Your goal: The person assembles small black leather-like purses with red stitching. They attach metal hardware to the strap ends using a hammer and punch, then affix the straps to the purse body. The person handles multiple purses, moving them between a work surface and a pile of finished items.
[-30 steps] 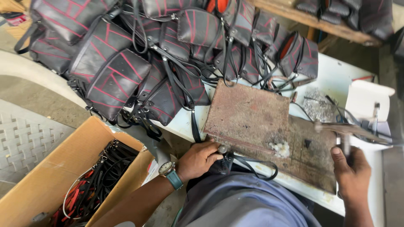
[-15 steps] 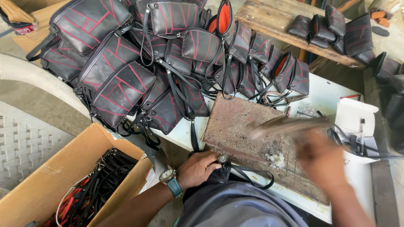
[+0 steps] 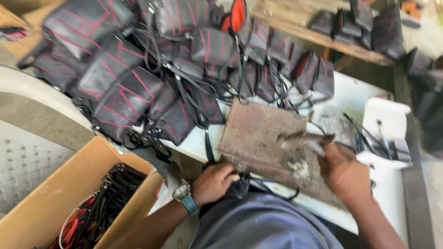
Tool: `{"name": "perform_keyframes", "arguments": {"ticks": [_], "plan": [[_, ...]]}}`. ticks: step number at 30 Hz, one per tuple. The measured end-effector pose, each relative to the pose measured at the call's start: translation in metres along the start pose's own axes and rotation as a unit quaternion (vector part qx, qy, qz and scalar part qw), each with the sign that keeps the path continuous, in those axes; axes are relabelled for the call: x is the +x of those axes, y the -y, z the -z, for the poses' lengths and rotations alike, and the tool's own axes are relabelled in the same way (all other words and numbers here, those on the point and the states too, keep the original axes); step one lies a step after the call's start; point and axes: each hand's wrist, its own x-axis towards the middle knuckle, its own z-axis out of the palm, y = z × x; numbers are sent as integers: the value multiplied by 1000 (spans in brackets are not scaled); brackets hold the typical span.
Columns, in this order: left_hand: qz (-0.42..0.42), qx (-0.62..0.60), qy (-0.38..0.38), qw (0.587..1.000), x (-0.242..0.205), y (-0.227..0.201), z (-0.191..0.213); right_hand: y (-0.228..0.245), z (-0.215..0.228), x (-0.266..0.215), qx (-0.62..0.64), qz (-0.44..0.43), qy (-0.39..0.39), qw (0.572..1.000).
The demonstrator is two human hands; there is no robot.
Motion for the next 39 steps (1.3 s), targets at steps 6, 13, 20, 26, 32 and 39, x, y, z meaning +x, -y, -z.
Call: {"name": "perform_keyframes", "arguments": {"ticks": [6,13,20,26,32,39], "plan": [[-29,-71,-120,990,-9,8,-22,-48,-31,-37,12,-68,-26,997],[-39,-115,-69,990,-5,4,-10,-76,-76,-44,87,-114,-41,989],[-45,-56,-37,997,-2,-2,-5,-71,-22,-22,321,-118,-160,926],[-74,-38,1,997,3,-9,4,-50,41,6,521,-57,-269,808],[-93,-54,7,994,7,-14,6,-7,72,8,215,23,-260,941],[-87,-52,-21,995,5,-3,-4,27,12,-2,-55,27,84,995]]}}
